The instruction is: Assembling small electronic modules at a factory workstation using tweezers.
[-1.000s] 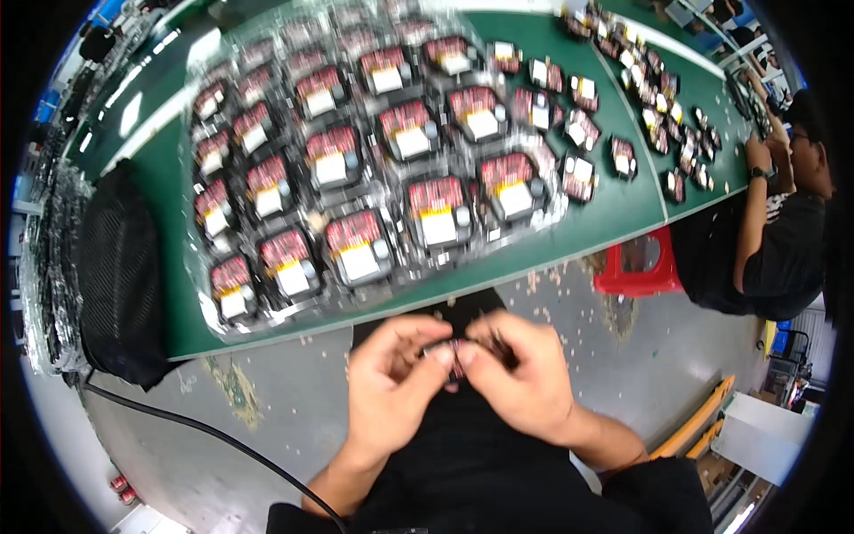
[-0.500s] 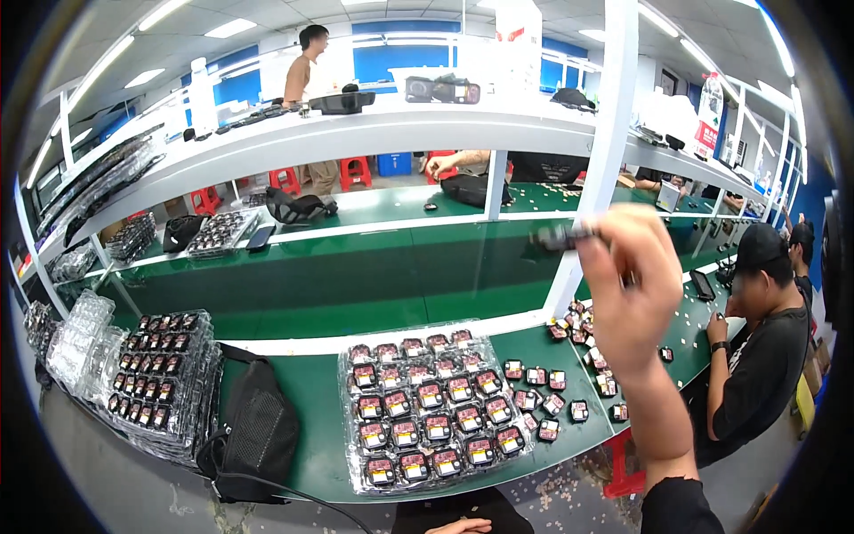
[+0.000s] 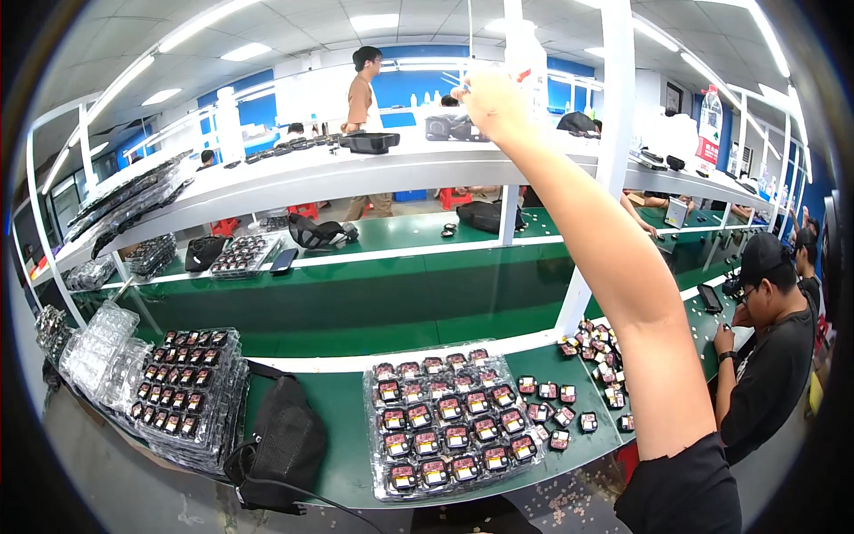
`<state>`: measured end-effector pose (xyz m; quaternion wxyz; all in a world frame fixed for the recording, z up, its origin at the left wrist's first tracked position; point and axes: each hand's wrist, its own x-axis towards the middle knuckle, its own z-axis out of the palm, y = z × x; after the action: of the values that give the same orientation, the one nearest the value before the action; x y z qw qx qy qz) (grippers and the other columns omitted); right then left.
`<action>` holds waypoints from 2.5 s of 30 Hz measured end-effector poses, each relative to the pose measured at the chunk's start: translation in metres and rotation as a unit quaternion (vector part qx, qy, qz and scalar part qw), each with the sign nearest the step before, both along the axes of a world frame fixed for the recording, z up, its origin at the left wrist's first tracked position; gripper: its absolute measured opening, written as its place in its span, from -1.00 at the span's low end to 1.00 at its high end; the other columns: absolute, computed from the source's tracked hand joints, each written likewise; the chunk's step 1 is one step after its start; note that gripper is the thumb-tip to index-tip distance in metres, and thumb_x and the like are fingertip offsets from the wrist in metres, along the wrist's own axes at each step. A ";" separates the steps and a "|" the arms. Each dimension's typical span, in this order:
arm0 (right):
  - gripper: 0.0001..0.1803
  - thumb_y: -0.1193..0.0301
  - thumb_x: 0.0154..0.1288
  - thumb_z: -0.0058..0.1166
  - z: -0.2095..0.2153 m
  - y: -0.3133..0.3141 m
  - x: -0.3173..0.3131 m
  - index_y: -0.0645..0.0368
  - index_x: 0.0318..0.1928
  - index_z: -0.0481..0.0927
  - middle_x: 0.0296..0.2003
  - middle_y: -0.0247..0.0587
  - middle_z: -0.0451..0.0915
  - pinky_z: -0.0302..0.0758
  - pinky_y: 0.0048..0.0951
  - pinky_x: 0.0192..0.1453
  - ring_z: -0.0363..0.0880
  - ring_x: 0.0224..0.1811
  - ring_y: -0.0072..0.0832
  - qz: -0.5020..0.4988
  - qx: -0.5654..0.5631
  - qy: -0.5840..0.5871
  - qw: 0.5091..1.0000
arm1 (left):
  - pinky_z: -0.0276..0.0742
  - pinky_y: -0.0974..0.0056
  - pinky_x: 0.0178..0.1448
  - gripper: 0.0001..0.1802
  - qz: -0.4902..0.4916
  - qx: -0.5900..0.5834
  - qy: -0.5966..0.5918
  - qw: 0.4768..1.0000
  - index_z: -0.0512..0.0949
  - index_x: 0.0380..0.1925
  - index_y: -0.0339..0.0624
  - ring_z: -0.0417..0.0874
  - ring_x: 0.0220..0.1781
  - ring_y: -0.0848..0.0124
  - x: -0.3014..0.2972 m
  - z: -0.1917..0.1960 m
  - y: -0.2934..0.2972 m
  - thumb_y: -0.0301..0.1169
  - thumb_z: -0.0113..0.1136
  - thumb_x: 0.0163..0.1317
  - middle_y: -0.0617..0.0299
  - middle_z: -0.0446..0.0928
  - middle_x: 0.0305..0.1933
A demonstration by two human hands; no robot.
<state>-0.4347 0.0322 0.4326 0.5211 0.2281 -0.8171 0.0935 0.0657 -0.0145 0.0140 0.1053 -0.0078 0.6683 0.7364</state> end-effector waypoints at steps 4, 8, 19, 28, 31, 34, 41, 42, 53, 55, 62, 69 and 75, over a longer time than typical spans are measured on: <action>-0.63 0.13 0.33 0.22 -0.032 0.034 0.051 0.22 -0.17 0.76 -0.37 0.08 0.72 0.61 -0.11 -0.09 0.73 -0.25 -0.02 0.160 -0.067 0.036 0.984 | 0.59 0.38 0.12 -0.67 0.009 0.055 -0.041 0.998 0.57 0.16 -0.27 0.68 0.01 0.45 -0.002 -0.018 0.005 -0.44 0.25 0.44 0.17 0.69 0.01; -0.75 0.30 0.36 0.20 -0.093 0.086 0.151 0.26 -0.17 0.72 -0.44 0.09 0.68 0.57 -0.18 -0.18 0.70 -0.35 -0.10 0.234 -0.020 -0.154 0.960 | 0.59 0.36 0.13 -0.67 -0.021 0.031 -0.047 0.998 0.56 0.15 -0.31 0.68 0.01 0.45 -0.006 -0.016 0.001 -0.45 0.24 0.44 0.15 0.69 0.02; -0.63 0.27 0.27 0.28 -0.333 0.267 0.130 0.08 0.06 0.71 -0.08 -0.01 0.63 0.61 -0.06 0.08 0.65 0.01 -0.03 -0.075 0.044 -0.423 0.902 | 0.59 0.38 0.09 -0.68 -0.069 0.012 -0.062 0.996 0.57 0.14 -0.29 0.68 0.00 0.47 -0.028 -0.030 0.009 -0.48 0.25 0.42 0.17 0.69 0.00; -0.74 0.45 0.30 0.20 -0.393 0.247 0.106 0.11 0.00 0.64 -0.06 -0.10 0.57 0.64 -0.07 -0.01 0.70 -0.10 -0.07 -0.053 0.100 -0.362 0.925 | 0.59 0.38 0.09 -0.70 -0.077 0.016 -0.064 0.995 0.59 0.12 -0.30 0.68 0.01 0.46 -0.035 -0.023 0.032 -0.48 0.25 0.43 0.17 0.69 -0.01; -0.74 0.50 0.23 0.20 -0.390 0.250 0.119 0.13 -0.04 0.65 -0.09 -0.11 0.57 0.65 -0.07 -0.02 0.68 -0.07 -0.07 -0.042 0.071 -0.309 0.947 | 0.58 0.37 0.10 -0.70 -0.082 0.033 -0.068 0.994 0.58 0.12 -0.30 0.68 0.02 0.45 -0.033 -0.022 0.032 -0.47 0.24 0.44 0.17 0.69 -0.01; -0.73 0.61 0.19 0.19 -0.377 0.251 0.151 0.16 -0.07 0.63 -0.12 -0.12 0.61 0.66 -0.19 -0.18 0.70 -0.24 -0.09 0.018 0.009 -0.251 0.968 | 0.57 0.37 0.12 -0.71 -0.066 0.115 -0.094 0.987 0.58 0.11 -0.32 0.68 0.04 0.43 -0.031 -0.017 0.029 -0.45 0.24 0.45 0.16 0.69 -0.01; -0.76 0.58 0.07 0.29 -0.340 0.223 0.301 0.17 -0.18 0.74 -0.30 -0.35 0.51 0.27 -0.54 -0.54 0.41 -0.54 -0.62 0.324 0.120 -0.128 0.930 | 0.61 0.20 0.18 -0.49 -0.028 0.241 -0.014 0.970 0.49 0.27 -0.31 0.70 0.12 0.21 -0.050 0.005 0.026 -0.20 0.23 0.47 0.02 0.66 0.12; -0.72 0.58 0.04 0.30 -0.341 0.213 0.318 0.13 -0.17 0.75 -0.31 -0.43 0.49 0.16 -0.60 -0.55 0.33 -0.57 -0.71 0.347 0.150 -0.089 0.921 | 0.59 0.07 0.29 -0.31 -0.029 0.265 -0.026 0.963 0.34 0.34 -0.43 0.67 0.20 0.08 -0.052 0.000 0.026 -0.13 0.25 0.45 -0.18 0.59 0.19; -0.76 0.45 0.07 0.30 -0.395 0.181 0.355 -0.01 -0.18 0.76 -0.31 -0.59 0.46 -0.02 -0.57 -0.48 0.17 -0.55 -0.74 0.412 0.157 -0.063 0.895 | 0.53 0.13 0.37 -0.51 -0.066 0.312 -0.060 0.946 0.34 0.37 -0.44 0.62 0.27 0.18 -0.074 0.003 0.012 -0.36 0.00 0.58 -0.18 0.56 0.24; -0.79 0.45 0.09 0.30 -0.398 0.177 0.355 0.09 -0.20 0.77 -0.33 -0.54 0.50 -0.01 -0.59 -0.51 0.19 -0.56 -0.75 0.411 0.153 -0.100 0.893 | 0.53 0.14 0.37 -0.50 -0.033 0.290 -0.056 0.955 0.28 0.41 -0.41 0.61 0.27 0.20 -0.072 0.011 0.017 -0.47 0.00 0.54 -0.18 0.54 0.26; -0.52 0.35 0.13 0.49 -0.383 0.173 0.361 0.21 0.03 0.59 -0.22 -0.21 0.49 0.56 -0.42 -0.55 0.59 -0.46 -0.41 0.348 -0.067 -0.480 0.802 | 0.66 0.26 0.14 -0.37 0.050 0.238 -0.038 0.969 0.04 0.48 -0.32 0.67 0.17 0.29 -0.071 0.007 0.021 -0.64 0.00 0.49 -0.19 0.49 0.32; -0.60 0.54 0.13 0.29 -0.367 0.177 0.350 0.25 0.03 0.64 -0.20 -0.24 0.60 0.60 -0.38 -0.44 0.59 -0.47 -0.40 0.319 0.079 -0.471 0.819 | 0.68 0.29 0.08 -0.42 0.071 0.093 -0.004 0.993 0.22 0.39 -0.38 0.70 0.06 0.36 -0.065 0.009 0.018 -0.67 0.13 0.41 -0.10 0.56 0.26; -0.56 0.46 -0.04 0.24 -0.366 0.180 0.349 0.22 -0.05 0.70 -0.24 -0.31 0.64 0.42 -0.56 -0.52 0.49 -0.51 -0.58 0.302 0.148 -0.369 0.866 | 0.60 0.44 -0.17 -0.38 0.053 0.067 0.010 0.996 0.18 0.43 -0.34 0.72 -0.05 0.39 -0.066 0.006 0.018 -0.68 0.07 0.40 -0.17 0.52 0.28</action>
<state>-0.0857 0.2123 0.0662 0.0879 0.4870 -0.8451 0.2022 0.0000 0.0040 0.0199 0.0600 -0.0288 0.6172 0.7840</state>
